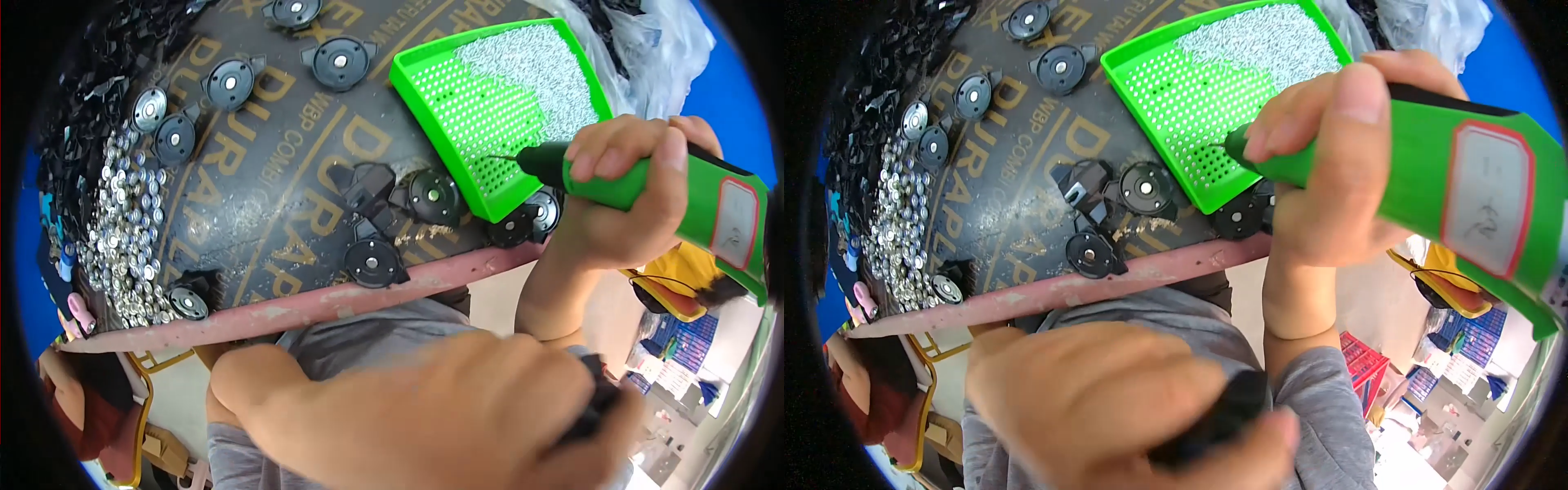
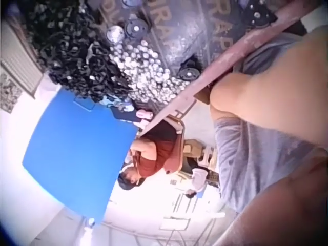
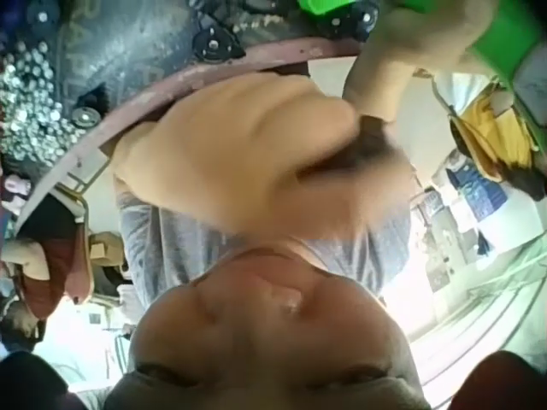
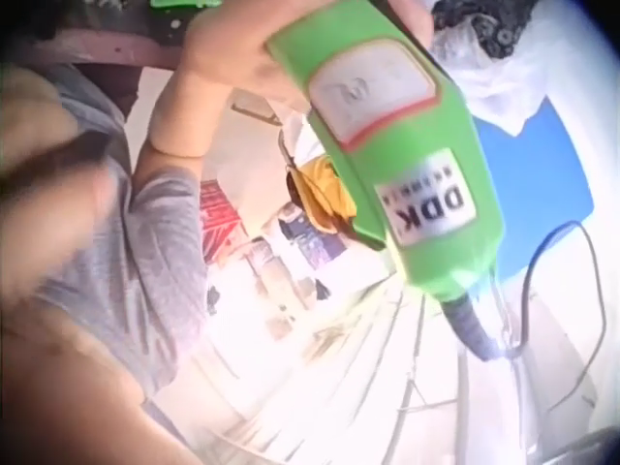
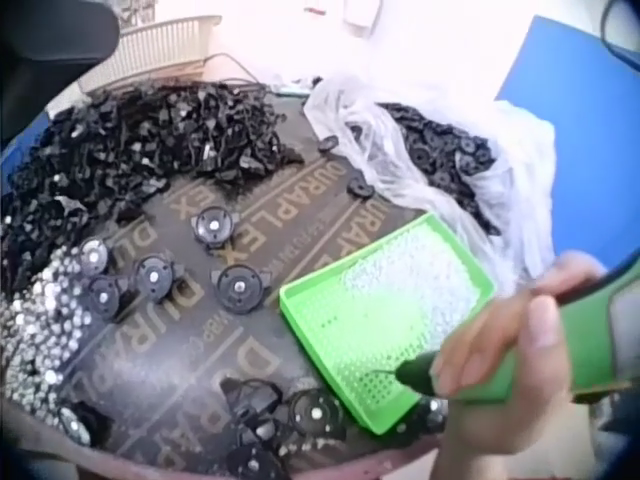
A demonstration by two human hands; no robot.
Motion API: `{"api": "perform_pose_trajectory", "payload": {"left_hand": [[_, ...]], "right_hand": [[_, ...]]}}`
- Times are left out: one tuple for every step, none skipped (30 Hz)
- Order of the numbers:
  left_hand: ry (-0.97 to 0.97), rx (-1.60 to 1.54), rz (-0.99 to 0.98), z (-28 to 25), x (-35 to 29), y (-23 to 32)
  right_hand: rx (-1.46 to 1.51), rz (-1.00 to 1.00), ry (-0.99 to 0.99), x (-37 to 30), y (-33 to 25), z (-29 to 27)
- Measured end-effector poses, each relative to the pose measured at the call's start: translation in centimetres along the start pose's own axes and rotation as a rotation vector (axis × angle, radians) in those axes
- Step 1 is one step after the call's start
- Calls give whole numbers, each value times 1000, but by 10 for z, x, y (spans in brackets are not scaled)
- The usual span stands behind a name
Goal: The person fastens screws into small circular plastic components using an electric screwdriver at a workbench.
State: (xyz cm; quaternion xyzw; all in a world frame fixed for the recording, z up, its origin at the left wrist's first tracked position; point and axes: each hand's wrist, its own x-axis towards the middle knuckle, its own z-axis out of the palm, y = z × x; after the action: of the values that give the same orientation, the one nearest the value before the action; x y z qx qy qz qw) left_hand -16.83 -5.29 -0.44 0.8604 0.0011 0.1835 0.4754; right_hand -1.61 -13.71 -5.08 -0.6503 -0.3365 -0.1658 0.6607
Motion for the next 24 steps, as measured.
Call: {"api": "perform_pose_trajectory", "payload": {"left_hand": [[-304, -305, 211, -3, -8, -33], [-405, -518, 7, 0, -16, -44], [-511, -748, -190, 5, -20, -55], [-487, -675, -217, 11, -29, -63], [-368, -648, -199, 22, -35, -75], [-404, -849, -430, 32, -39, -82], [-370, -920, -506, 35, -39, -90], [-335, -991, -581, 38, -37, -95], [-267, -1057, -562, 41, -36, -97], [-205, -1124, -538, 43, -34, -97], [-163, -1140, -580, 44, -31, -97], [-166, -1141, -575, 43, -30, -98], [-188, -1148, -610, 40, -29, -98], [-210, -1154, -645, 38, -30, -99], [-204, -1159, -663, 38, -33, -98], [-206, -1159, -660, 38, -35, -98], [-199, -1151, -661, 37, -36, -98], [-197, -1147, -662, 37, -36, -98], [-203, -1118, -641, 38, -35, -98], [-203, -1119, -643, 39, -34, -98], [-210, -1113, -651, 39, -34, -96], [-216, -1107, -660, 39, -33, -95], [-216, -1109, -656, 39, -33, -94], [-218, -1085, -659, 39, -33, -95]], "right_hand": [[-2, -12, 2, 0, -2, 0], [23, -14, -6, -1, 2, 6], [23, -19, -8, -2, 5, 8], [4, -20, -7, -1, 5, 6], [-1, -65, -139, 4, 6, -10], [-26, -62, -137, 5, -3, -19], [223, -53, -102, 5, -14, -22], [470, -41, -63, 5, -27, -25], [475, -26, -115, 5, -43, -29], [473, -14, -167, 5, -57, -31], [569, -67, -179, 3, -60, -28], [664, -125, -192, -1, -62, -21], [446, -154, -75, -9, -73, -10], [535, -136, -196, -13, -74, -22], [591, -134, -375, -15, -67, -22], [646, -130, -555, -13, -59, -20], [646, -132, -555, -12, -56, -16], [652, -146, -586, -11, -53, -11], [659, -161, -616, -11, -51, -8], [659, -158, -615, -10, -52, -11], [620, -110, -686, -7, -55, -16], [580, -61, -755, -5, -57, -19], [577, -63, -758, -6, -58, -18], [606, -107, -732, -7, -54, -16]]}}
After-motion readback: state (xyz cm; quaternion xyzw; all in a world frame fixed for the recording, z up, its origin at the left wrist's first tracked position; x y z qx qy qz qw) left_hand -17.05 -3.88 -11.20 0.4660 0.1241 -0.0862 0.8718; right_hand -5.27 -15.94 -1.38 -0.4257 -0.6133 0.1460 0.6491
